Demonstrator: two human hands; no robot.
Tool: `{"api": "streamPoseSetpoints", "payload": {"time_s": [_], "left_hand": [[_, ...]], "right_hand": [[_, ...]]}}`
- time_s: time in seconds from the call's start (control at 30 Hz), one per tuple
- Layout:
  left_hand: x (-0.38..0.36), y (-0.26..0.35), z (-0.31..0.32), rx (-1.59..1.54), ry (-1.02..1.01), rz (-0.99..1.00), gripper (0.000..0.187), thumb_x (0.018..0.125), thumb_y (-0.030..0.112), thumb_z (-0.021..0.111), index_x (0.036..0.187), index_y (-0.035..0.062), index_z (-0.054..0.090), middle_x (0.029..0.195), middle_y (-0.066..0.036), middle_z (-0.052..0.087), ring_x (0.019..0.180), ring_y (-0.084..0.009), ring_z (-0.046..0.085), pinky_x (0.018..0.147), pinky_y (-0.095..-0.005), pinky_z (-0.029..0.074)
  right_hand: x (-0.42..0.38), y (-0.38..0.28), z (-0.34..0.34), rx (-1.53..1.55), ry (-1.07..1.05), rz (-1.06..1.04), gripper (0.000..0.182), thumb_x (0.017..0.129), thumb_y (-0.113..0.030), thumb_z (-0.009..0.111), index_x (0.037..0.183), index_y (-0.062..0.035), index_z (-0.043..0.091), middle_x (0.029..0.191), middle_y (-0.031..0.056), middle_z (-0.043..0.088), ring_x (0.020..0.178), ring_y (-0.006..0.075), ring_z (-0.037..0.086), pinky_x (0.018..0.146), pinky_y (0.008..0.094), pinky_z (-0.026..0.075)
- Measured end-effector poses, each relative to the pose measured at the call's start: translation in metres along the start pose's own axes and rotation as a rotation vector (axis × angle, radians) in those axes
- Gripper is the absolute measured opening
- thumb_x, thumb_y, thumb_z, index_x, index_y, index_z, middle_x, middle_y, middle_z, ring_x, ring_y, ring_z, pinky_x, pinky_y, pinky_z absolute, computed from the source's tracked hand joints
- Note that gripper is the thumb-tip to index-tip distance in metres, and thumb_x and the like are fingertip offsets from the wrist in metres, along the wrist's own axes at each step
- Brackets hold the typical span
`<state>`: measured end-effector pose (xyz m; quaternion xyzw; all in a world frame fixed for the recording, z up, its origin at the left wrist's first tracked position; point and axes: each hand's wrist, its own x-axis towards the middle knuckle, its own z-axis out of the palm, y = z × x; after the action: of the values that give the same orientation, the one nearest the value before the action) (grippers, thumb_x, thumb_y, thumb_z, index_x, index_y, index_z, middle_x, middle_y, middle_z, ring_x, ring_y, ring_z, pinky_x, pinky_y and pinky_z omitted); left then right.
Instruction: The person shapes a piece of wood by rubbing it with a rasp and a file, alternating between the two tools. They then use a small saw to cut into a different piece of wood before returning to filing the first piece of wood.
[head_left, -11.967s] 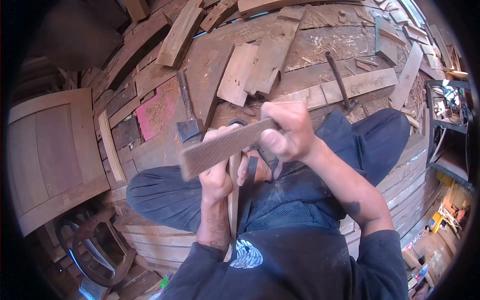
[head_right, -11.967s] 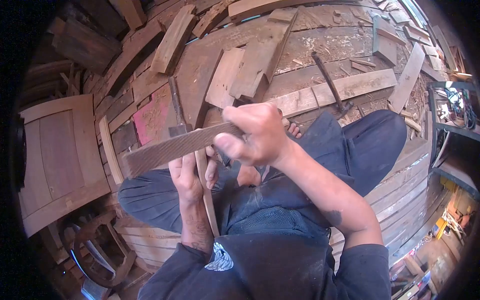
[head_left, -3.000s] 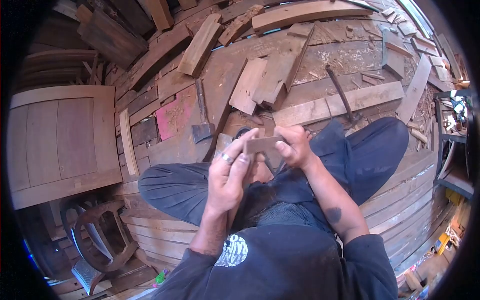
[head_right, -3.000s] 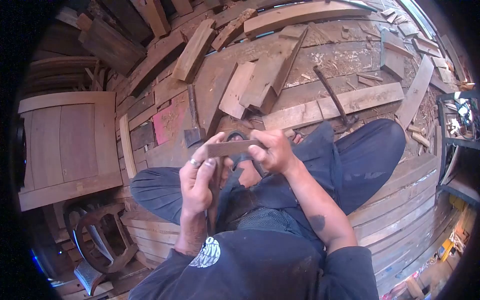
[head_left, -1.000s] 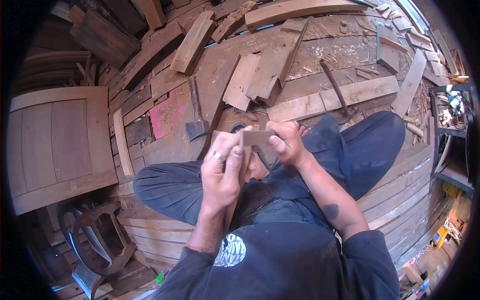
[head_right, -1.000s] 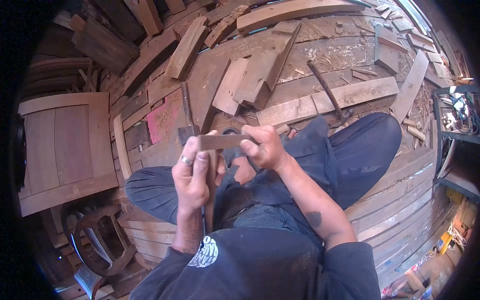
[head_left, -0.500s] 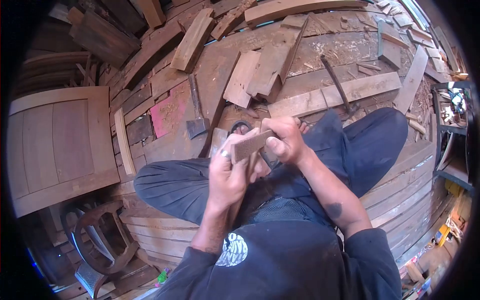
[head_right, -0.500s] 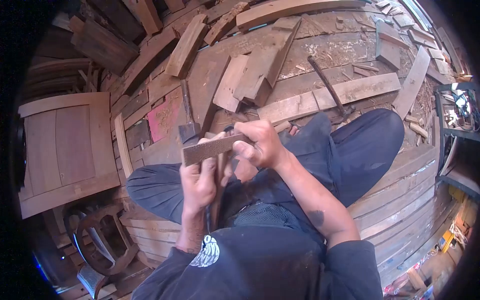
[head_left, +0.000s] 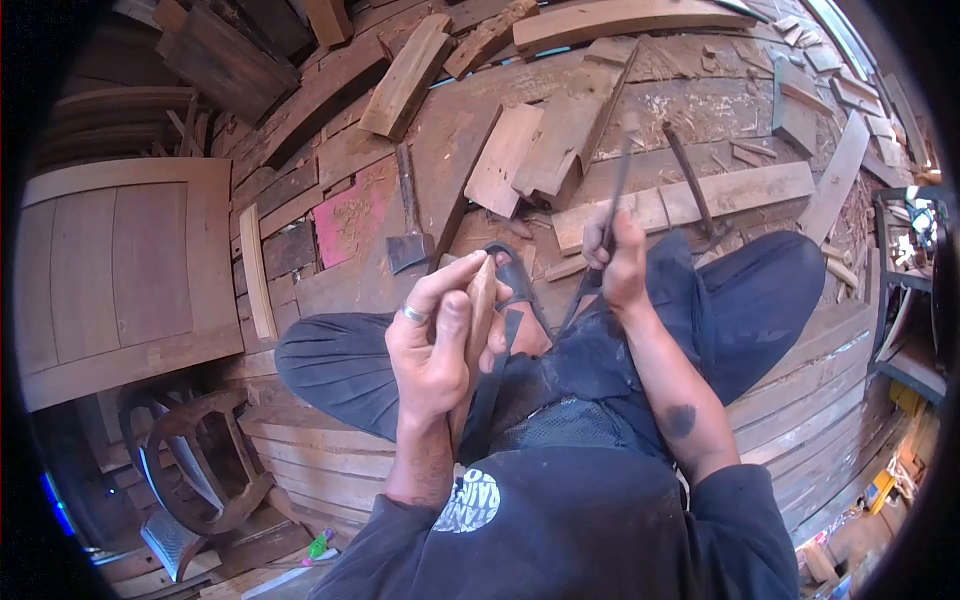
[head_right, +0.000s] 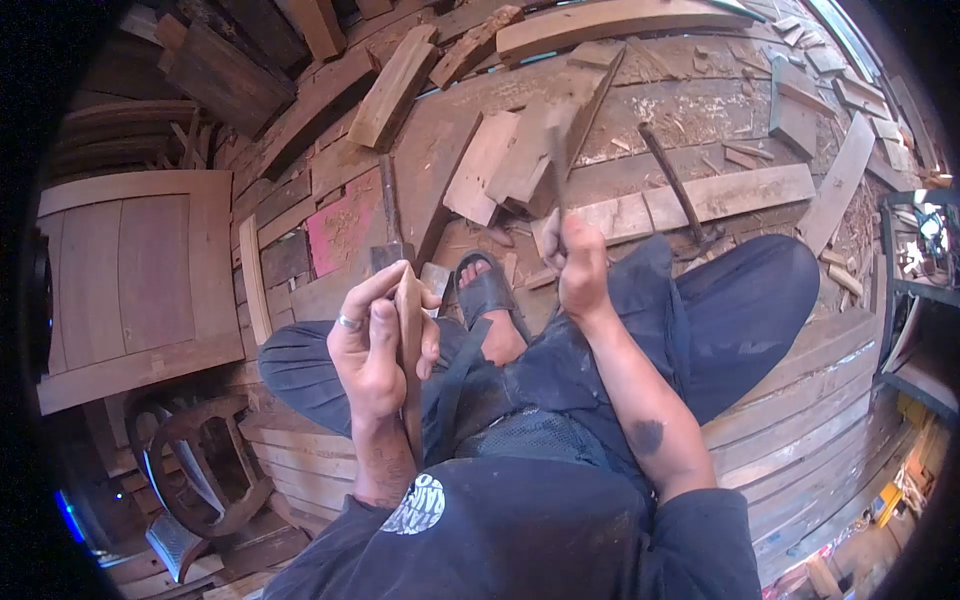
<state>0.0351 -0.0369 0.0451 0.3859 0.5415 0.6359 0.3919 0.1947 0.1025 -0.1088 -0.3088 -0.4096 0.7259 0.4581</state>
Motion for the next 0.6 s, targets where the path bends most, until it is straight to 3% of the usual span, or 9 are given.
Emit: {"api": "streamPoseSetpoints", "payload": {"time_s": [0.1, 0.13, 0.27, 0.33, 0.43, 0.53, 0.6], "left_hand": [[0.001, -0.001, 0.005, 0.100, -0.048, 0.008, 0.039, 0.109, 0.014, 0.058, 0.143, -0.0038, 0.053, 0.108, -0.021, 0.068, 0.066, -0.0139, 0.064, 0.049, -0.0214, 0.047], [0.001, 0.003, 0.006, 0.058, -0.043, -0.071, 0.040, 0.103, 0.002, 0.063, 0.142, -0.0051, 0.055, 0.108, -0.019, 0.073, 0.074, -0.0118, 0.067, 0.057, -0.0231, 0.052], [0.005, -0.002, 0.010, 0.109, -0.034, -0.056, 0.041, 0.107, 0.012, 0.061, 0.144, -0.0035, 0.055, 0.105, -0.018, 0.070, 0.070, -0.0154, 0.067, 0.053, -0.0244, 0.049], [0.002, -0.003, 0.005, 0.140, -0.037, -0.106, 0.040, 0.107, 0.013, 0.061, 0.143, -0.0036, 0.056, 0.104, -0.016, 0.071, 0.070, -0.0159, 0.067, 0.054, -0.0249, 0.049], [-0.001, 0.011, 0.004, 0.131, 0.011, -0.204, 0.032, 0.105, 0.003, 0.060, 0.135, -0.0066, 0.063, 0.108, -0.014, 0.069, 0.071, -0.0113, 0.066, 0.056, -0.0258, 0.051], [0.001, 0.013, 0.005, 0.083, 0.079, -0.008, 0.031, 0.105, 0.003, 0.060, 0.134, -0.0060, 0.066, 0.119, -0.014, 0.064, 0.071, -0.0093, 0.064, 0.056, -0.0249, 0.049], [0.002, -0.002, 0.005, 0.134, 0.026, -0.055, 0.031, 0.105, 0.004, 0.060, 0.134, -0.0057, 0.066, 0.123, -0.013, 0.059, 0.072, -0.0093, 0.064, 0.055, -0.0235, 0.048]], "right_hand": [[-0.002, -0.018, 0.004, -0.156, -0.015, -0.095, 0.063, 0.108, -0.059, 0.041, 0.073, -0.0078, 0.049, 0.060, -0.0056, 0.037, 0.053, 0.0063, 0.036, 0.050, 0.0246, 0.028], [-0.006, -0.024, 0.006, -0.264, -0.067, -0.165, 0.064, 0.107, -0.059, 0.040, 0.073, -0.0063, 0.051, 0.061, -0.0038, 0.042, 0.053, 0.0071, 0.038, 0.050, 0.0273, 0.027], [-0.019, -0.035, 0.029, -0.440, -0.237, -0.329, 0.054, 0.100, -0.050, 0.051, 0.076, -0.0015, 0.055, 0.061, 0.0065, 0.048, 0.053, 0.0191, 0.049, 0.051, 0.0350, 0.036], [-0.014, -0.055, 0.049, -0.488, -0.364, -0.393, 0.043, 0.095, -0.039, 0.063, 0.080, 0.0018, 0.059, 0.061, 0.0146, 0.052, 0.054, 0.0299, 0.056, 0.054, 0.0400, 0.044], [-0.007, -0.053, 0.054, -0.591, -0.387, -0.432, 0.039, 0.092, -0.037, 0.065, 0.080, 0.0001, 0.061, 0.060, 0.0159, 0.053, 0.056, 0.0358, 0.059, 0.055, 0.0429, 0.046], [-0.007, -0.035, 0.042, -0.653, -0.326, -0.415, 0.037, 0.089, -0.037, 0.067, 0.078, -0.0015, 0.061, 0.061, 0.0158, 0.056, 0.057, 0.0362, 0.061, 0.054, 0.0445, 0.047], [-0.009, -0.045, 0.049, -0.641, -0.353, -0.451, 0.039, 0.087, -0.039, 0.069, 0.077, -0.0020, 0.060, 0.063, 0.0167, 0.058, 0.058, 0.0361, 0.062, 0.054, 0.0445, 0.047]]}}
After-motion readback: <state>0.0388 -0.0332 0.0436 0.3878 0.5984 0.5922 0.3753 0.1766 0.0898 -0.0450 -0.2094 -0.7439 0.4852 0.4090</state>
